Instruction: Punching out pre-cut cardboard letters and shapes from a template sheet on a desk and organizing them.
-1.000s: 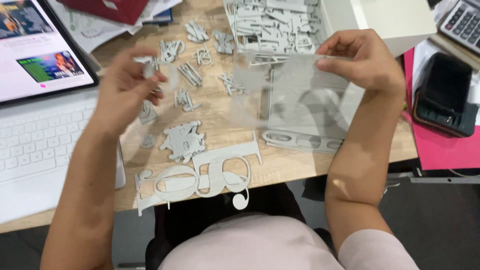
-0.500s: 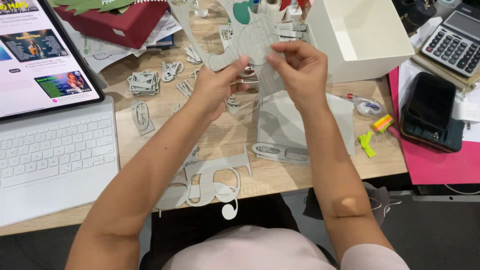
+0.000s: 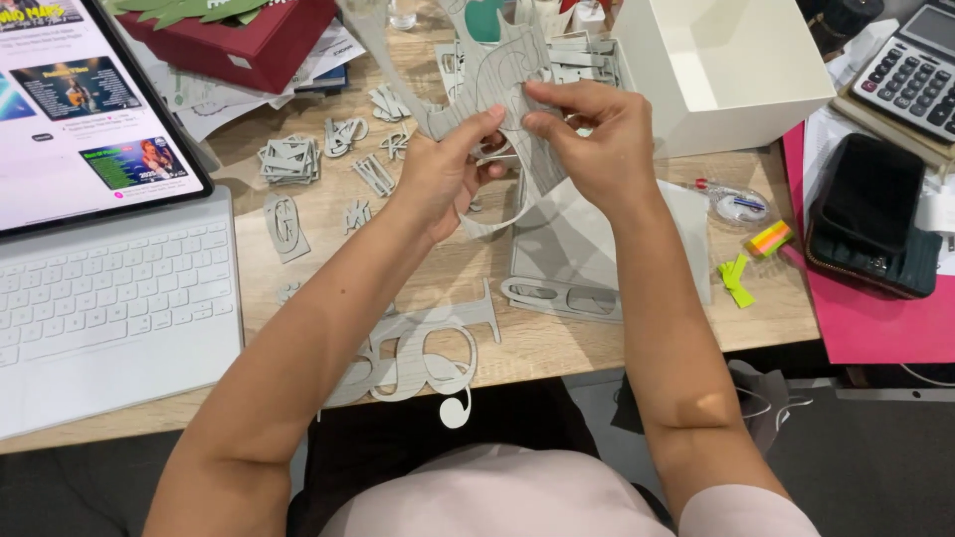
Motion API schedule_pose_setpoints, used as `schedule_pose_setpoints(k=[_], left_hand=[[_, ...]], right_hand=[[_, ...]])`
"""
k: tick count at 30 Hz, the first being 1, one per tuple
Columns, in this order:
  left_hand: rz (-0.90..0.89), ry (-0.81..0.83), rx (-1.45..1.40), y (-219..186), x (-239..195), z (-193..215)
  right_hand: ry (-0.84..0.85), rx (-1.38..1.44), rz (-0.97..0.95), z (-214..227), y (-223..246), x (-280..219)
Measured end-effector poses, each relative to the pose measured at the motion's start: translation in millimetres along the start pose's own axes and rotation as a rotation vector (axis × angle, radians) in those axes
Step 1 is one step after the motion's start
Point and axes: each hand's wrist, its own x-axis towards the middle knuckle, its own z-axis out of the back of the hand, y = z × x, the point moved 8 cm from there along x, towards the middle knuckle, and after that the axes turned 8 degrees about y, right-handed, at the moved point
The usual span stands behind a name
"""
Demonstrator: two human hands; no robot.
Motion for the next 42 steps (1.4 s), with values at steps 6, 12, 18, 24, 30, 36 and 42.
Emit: schedule_pose_setpoints(k=[6,12,18,24,30,36,42], left_hand=[[0.094,-0.078,0.034,-0.3,-6.0,8.7],[0.061,-0.038,0.061,10.9,3.3,13.5],[0.14,-0.048,0.257,38.5,12.3,14.9],[0.174,0.332,0.862,32.0,-18.6,-29.8],[0.126,0.221,0.889,-62.1,-73.1,40.5],[0.215,-0.051,0.88,-101.0,-96.5,176.8],[0.189,-0.234,0.884,-111.7,-111.9,183.1]], right_hand=[[0.003,-0.028,-0.046,-4.5,5.8,-0.2],[0.015,-0.257,0.311,-2.1,28.8,-7.4],[0.28,-0.012,0.06,23.1,8.3,-7.7],[0.376,-0.217,-0.285,83.6,-33.1,-32.5],[0.308,-0.299,-0.603,107.1,-68.6,-84.8],[0.283,-0.71,-0.074,121.1,-88.1,-72.8],[0.775,-0.619,-0.138,-84.9,77.8,0.6]])
